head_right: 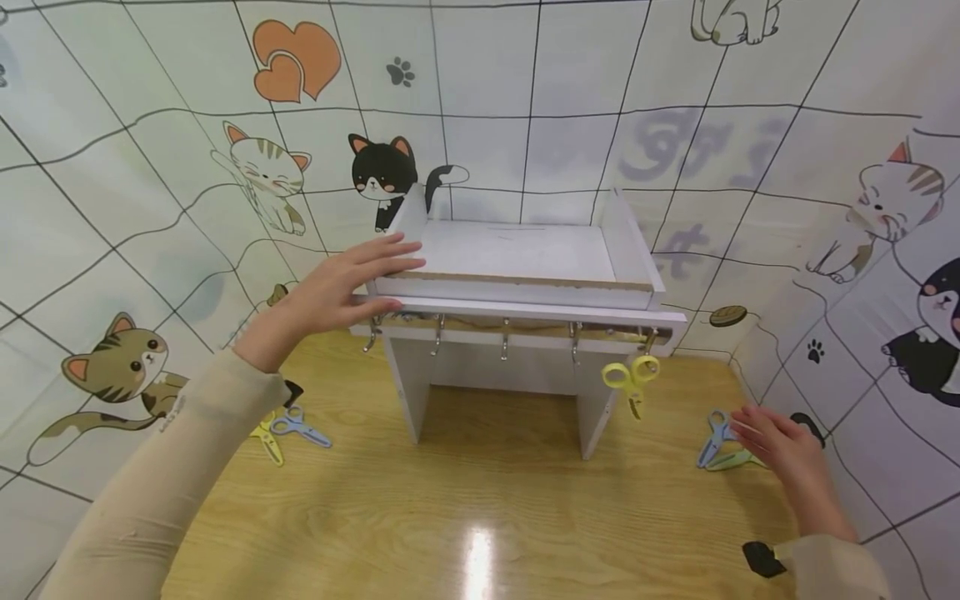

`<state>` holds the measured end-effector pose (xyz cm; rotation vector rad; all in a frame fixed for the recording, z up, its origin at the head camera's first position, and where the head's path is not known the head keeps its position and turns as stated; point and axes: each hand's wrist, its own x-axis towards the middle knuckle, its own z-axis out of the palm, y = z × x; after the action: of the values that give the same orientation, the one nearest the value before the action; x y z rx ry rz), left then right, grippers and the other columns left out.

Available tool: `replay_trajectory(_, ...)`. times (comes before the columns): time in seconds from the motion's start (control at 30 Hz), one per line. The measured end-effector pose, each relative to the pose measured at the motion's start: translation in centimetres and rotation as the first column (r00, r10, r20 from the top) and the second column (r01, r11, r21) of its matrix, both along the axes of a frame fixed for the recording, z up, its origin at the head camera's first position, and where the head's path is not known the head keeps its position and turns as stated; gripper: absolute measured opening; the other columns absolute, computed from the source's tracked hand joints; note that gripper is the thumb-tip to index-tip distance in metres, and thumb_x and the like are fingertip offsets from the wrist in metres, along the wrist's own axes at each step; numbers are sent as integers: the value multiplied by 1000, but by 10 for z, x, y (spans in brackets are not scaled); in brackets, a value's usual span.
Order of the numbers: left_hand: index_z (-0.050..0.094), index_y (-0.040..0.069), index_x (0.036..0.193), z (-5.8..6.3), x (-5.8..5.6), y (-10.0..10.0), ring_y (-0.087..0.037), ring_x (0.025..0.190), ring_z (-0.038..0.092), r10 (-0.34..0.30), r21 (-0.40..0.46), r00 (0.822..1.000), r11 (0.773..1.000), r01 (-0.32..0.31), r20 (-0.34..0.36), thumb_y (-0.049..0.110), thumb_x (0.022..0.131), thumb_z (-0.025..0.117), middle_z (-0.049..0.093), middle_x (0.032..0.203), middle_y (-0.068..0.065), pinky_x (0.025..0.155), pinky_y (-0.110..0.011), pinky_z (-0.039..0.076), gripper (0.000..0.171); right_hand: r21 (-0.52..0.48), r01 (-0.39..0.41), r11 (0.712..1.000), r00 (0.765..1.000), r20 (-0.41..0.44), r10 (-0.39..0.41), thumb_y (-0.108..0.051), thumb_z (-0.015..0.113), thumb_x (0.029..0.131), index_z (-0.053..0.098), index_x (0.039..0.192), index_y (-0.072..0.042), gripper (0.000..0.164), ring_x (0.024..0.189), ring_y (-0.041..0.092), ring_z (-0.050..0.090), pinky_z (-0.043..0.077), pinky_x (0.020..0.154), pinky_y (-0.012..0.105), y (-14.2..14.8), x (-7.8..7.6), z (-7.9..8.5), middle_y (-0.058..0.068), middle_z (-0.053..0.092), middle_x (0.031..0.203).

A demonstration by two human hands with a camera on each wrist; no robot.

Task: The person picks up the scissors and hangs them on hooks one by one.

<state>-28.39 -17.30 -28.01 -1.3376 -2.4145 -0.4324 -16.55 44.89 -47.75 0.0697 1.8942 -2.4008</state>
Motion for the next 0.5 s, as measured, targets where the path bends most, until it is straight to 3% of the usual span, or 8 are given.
replay_trajectory(0.3,49,23,148,0,0,-1,-26,153,28,3,6,1000,1000,-3,7,42,97,63,42,159,-1,123,-50,27,56,35,90,995,987,133,-94,-24,54,103,73,97,-29,21,86,3,74,60,72,20,18,-1,-15,-13,77,95)
replay_trajectory(0.5,49,24,148,-1,1,-2,-25,153,27,2,12,1000,1000,-2,4,45,98,60,42,158,-2,123,-51,27,57,55,131,990,959,245,-141,-32,62,98,72,90,-32,13,83,2,73,60,73,21,28,-3,-23,-15,76,90)
